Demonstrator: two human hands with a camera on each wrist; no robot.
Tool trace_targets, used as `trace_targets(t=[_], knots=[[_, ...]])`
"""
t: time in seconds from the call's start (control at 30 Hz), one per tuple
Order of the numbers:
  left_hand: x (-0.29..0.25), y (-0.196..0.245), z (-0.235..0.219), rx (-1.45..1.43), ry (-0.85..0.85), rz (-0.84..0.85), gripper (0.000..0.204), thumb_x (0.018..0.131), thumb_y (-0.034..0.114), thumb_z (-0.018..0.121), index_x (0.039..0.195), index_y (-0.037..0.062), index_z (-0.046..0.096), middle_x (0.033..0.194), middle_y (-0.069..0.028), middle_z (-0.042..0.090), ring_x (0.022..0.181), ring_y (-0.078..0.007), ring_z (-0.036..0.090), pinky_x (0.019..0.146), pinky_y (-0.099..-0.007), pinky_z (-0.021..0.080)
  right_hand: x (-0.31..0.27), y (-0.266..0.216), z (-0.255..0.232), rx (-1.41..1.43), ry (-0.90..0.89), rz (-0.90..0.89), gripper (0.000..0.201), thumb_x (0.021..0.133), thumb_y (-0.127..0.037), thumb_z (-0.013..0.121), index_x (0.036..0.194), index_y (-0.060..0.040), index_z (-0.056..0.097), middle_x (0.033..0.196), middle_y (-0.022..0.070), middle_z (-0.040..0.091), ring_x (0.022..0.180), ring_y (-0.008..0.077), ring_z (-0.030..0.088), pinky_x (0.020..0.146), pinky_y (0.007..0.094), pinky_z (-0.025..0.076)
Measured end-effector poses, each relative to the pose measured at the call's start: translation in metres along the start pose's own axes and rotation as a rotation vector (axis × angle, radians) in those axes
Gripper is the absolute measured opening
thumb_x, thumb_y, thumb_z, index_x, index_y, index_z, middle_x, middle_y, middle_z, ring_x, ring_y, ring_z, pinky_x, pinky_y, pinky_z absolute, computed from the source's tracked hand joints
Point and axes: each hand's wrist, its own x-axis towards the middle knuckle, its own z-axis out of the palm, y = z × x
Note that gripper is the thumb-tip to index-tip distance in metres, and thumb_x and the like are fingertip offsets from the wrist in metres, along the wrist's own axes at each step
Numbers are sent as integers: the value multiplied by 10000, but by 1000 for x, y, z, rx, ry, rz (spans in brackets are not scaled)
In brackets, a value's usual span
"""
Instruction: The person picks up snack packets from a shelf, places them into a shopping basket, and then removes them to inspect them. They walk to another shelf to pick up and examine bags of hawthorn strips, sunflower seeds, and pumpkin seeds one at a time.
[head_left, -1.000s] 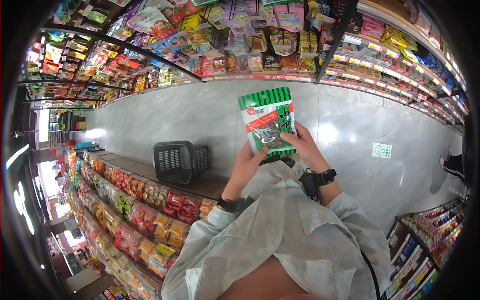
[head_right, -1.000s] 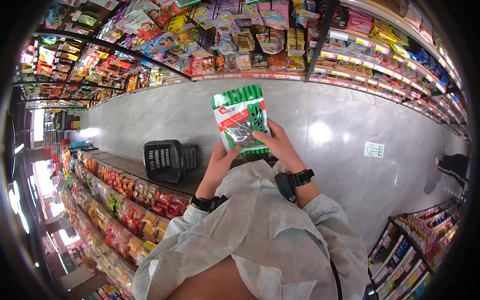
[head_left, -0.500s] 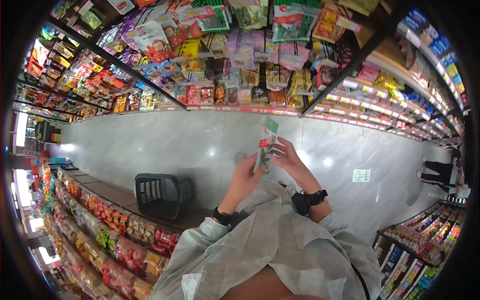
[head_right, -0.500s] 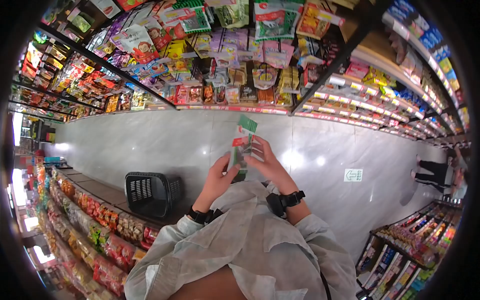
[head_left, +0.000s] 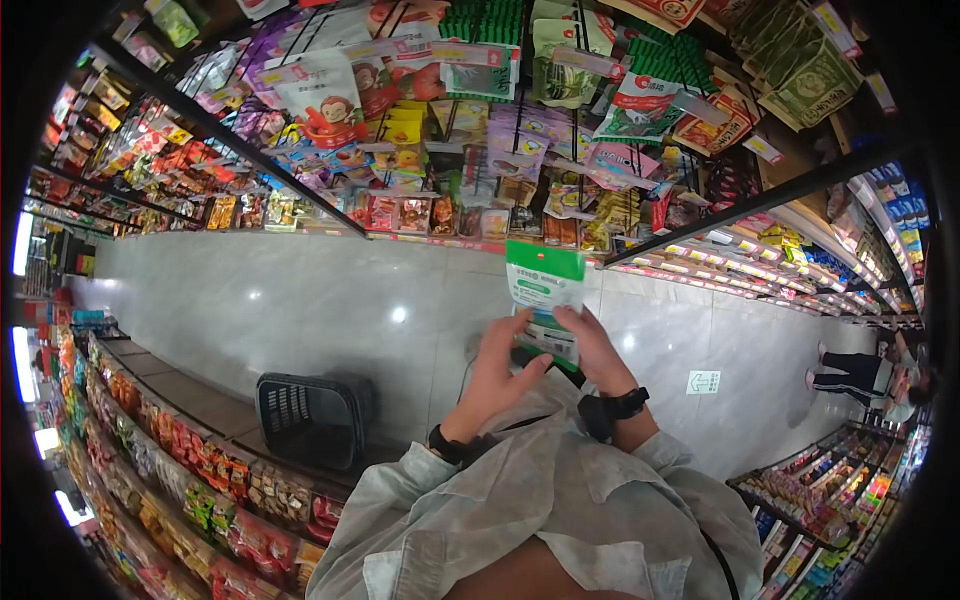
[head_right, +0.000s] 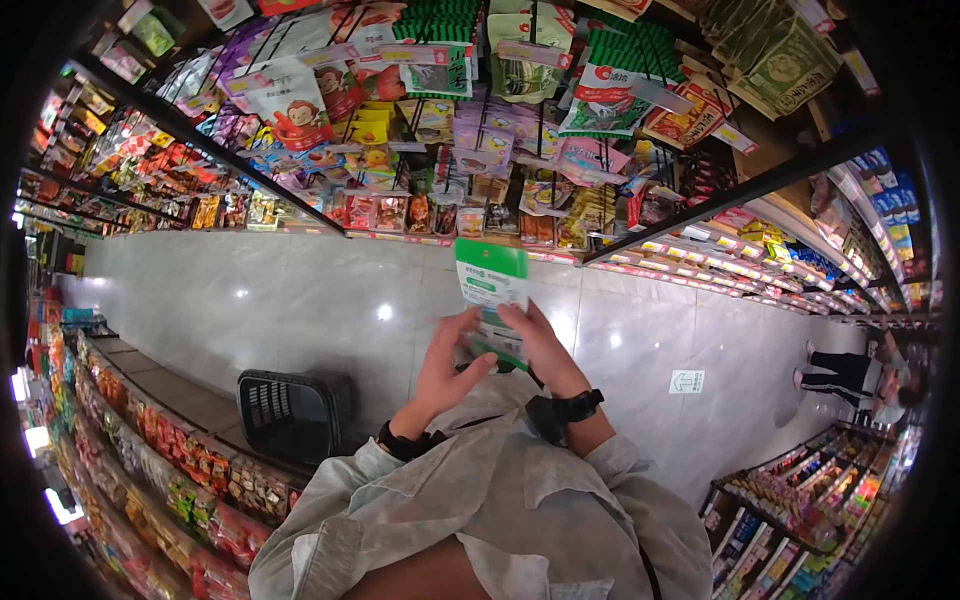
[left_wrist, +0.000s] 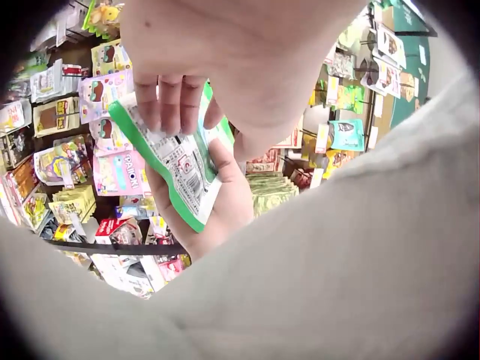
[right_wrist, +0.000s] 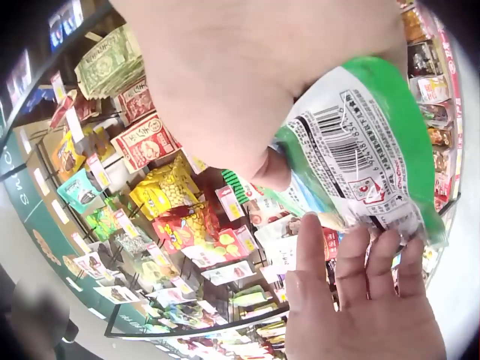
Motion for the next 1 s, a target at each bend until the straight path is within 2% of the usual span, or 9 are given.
trace_targets(t=[0.13, 0.17, 0.3, 0.4, 0.43, 0.53, 0.67, 0.8, 1.0], knots=[[56, -10, 0, -19, 61, -8, 764, 840, 125, 755, 1512, 56, 398, 1333, -185, 536, 1235, -348, 524, 961, -413, 510, 41, -11, 8, -410, -199, -173, 684, 1020, -307, 604, 1565, -20, 308, 1555, 143, 399, 1419, 242, 404, 1173, 376, 324], [72, -14, -1, 10, 81, 20, 768, 848, 114, 737, 1525, 57, 378, 1341, -193, 532, 1252, -354, 518, 975, -413, 506, 54, -19, 9, -415, -298, -184, 782, 1014, -322, 618, 1603, -19, 201, 1627, 169, 248, 1494, 273, 275, 1216, 382, 232], [133, -27, -10, 124, 113, 81, 711, 903, 56, 616, 1550, 42, 321, 1366, -197, 530, 1269, -306, 533, 1023, -392, 480, 114, -55, 15, -622, -356, -343, 730, 988, -286, 663, 1571, -45, 295, 1572, 165, 324, 1470, 295, 325, 1195, 400, 289], [169, -15, -23, -349, 196, -237, 648, 922, -2, 518, 1542, 30, 334, 1339, -144, 560, 1225, -230, 559, 1039, -351, 458, 154, -96, 19, -604, -340, -356, 589, 974, -267, 678, 1474, -67, 439, 1463, 145, 421, 1397, 280, 423, 1141, 390, 375], [183, -8, -22, -499, 276, -188, 629, 883, -47, 475, 1503, 29, 408, 1363, -61, 562, 1171, -158, 541, 1022, -300, 424, 168, -108, 21, -596, -313, -387, 463, 955, -238, 693, 1358, -74, 535, 1367, 123, 467, 1259, 245, 520, 1052, 378, 449], [203, -25, -33, -461, 330, -324, 566, 896, -24, 475, 1460, 15, 451, 1326, -59, 592, 1170, -155, 553, 1015, -293, 424, 214, -120, 4, -570, -228, -236, 417, 943, -205, 697, 1316, -80, 557, 1325, 107, 489, 1174, 233, 542, 1004, 379, 467], [224, -27, -36, -498, 434, -343, 499, 923, -4, 519, 1421, 15, 490, 1308, -49, 618, 1196, -147, 558, 1043, -298, 415, 243, -132, -2, -823, -82, -527, 407, 909, -147, 729, 1274, -95, 557, 1283, 96, 525, 1155, 226, 541, 950, 352, 484], [249, -28, -63, -518, 380, -355, 449, 953, 24, 548, 1401, 15, 512, 1311, -45, 624, 1198, -141, 558, 1045, -301, 415, 253, -161, 11, -485, -160, -229, 441, 947, -71, 682, 1336, -59, 474, 1158, 88, 657, 1041, 154, 629, 872, 293, 500], [301, -44, -108, -370, 224, -214, 352, 974, 73, 607, 1321, 24, 576, 1256, -31, 656, 1166, -119, 560, 1036, -294, 413, 271, -167, 32, -449, -74, -446, 312, 960, -40, 668, 1229, -19, 511, 1085, 67, 687, 945, 92, 642, 815, 246, 497]])
